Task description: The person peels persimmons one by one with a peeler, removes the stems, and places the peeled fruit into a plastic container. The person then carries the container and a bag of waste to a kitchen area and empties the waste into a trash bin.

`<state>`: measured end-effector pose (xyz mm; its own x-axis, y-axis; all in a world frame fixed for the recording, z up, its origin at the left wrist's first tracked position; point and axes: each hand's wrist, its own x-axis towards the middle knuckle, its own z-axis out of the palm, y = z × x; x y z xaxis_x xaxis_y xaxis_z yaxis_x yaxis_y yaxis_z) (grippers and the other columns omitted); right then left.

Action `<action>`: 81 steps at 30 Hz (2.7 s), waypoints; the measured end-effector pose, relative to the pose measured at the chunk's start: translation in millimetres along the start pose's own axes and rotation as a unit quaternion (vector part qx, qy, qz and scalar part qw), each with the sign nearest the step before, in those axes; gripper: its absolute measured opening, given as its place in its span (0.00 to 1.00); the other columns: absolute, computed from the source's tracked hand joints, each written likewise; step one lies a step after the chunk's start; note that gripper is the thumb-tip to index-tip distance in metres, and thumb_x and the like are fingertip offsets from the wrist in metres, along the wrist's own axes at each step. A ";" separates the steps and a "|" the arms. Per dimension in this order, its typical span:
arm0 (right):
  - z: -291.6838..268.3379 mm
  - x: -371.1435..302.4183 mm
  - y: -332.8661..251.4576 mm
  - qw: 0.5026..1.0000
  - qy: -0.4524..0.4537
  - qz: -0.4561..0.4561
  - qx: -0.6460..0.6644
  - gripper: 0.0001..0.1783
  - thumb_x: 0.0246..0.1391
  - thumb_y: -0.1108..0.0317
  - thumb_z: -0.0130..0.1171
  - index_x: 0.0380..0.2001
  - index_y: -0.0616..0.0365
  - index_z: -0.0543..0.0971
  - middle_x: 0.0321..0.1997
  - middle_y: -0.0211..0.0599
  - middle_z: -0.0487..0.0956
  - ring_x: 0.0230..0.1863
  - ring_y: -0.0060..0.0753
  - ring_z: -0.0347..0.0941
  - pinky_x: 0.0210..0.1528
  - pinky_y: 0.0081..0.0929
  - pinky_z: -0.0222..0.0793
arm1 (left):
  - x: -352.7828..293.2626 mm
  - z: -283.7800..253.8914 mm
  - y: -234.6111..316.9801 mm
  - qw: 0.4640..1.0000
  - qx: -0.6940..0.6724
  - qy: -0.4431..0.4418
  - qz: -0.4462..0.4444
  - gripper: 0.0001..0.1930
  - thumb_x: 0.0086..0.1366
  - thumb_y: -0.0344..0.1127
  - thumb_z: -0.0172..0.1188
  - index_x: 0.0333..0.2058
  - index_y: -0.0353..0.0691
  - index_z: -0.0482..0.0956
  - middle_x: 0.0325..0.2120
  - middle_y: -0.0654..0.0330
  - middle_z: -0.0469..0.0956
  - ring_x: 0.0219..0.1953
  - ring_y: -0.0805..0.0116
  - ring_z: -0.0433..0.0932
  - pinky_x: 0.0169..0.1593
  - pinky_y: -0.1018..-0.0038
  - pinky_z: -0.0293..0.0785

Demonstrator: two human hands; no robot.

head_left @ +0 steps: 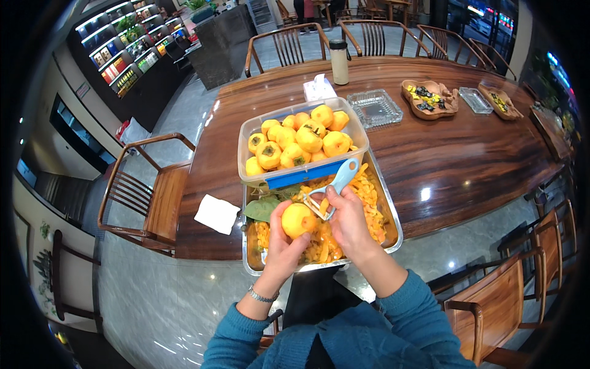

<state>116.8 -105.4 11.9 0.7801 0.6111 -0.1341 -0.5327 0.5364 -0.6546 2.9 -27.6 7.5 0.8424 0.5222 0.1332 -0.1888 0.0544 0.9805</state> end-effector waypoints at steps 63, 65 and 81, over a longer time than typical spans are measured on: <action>3.7 -5.7 0.4 0.980 -0.100 -0.039 -0.169 0.07 0.57 0.73 0.49 0.38 0.62 0.72 0.35 0.32 0.76 0.34 0.18 0.72 0.35 0.18 0.67 | 8.6 7.1 -3.6 0.990 -0.125 0.014 -0.057 0.28 0.56 0.21 0.51 0.55 0.40 0.53 0.47 0.56 0.66 0.47 0.69 0.70 0.44 0.73 0.73; 0.0 7.5 2.5 0.984 -0.047 -0.071 -0.155 0.06 0.57 0.74 0.49 0.37 0.62 0.72 0.35 0.32 0.76 0.34 0.18 0.71 0.34 0.18 0.66 | 5.6 5.4 -1.6 0.988 -0.136 -0.005 -0.068 0.29 0.55 0.21 0.51 0.55 0.40 0.54 0.47 0.57 0.66 0.48 0.68 0.69 0.45 0.71 0.73; -33.1 15.5 -51.3 0.924 -0.084 -0.095 -0.361 0.08 0.52 0.70 0.56 0.34 0.64 0.76 0.32 0.34 0.78 0.33 0.24 0.73 0.38 0.22 0.67 | -16.2 9.0 10.9 0.792 0.502 -0.252 0.239 0.28 0.46 0.37 0.67 0.47 0.42 0.71 0.50 0.49 0.63 0.52 0.47 0.61 0.55 0.57 0.60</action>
<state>167.2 -142.7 18.7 0.7434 0.6594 0.1118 0.0140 0.1518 -0.9883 -8.3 -43.1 17.3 0.9381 -0.1414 0.3161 -0.2636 -0.8837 0.3869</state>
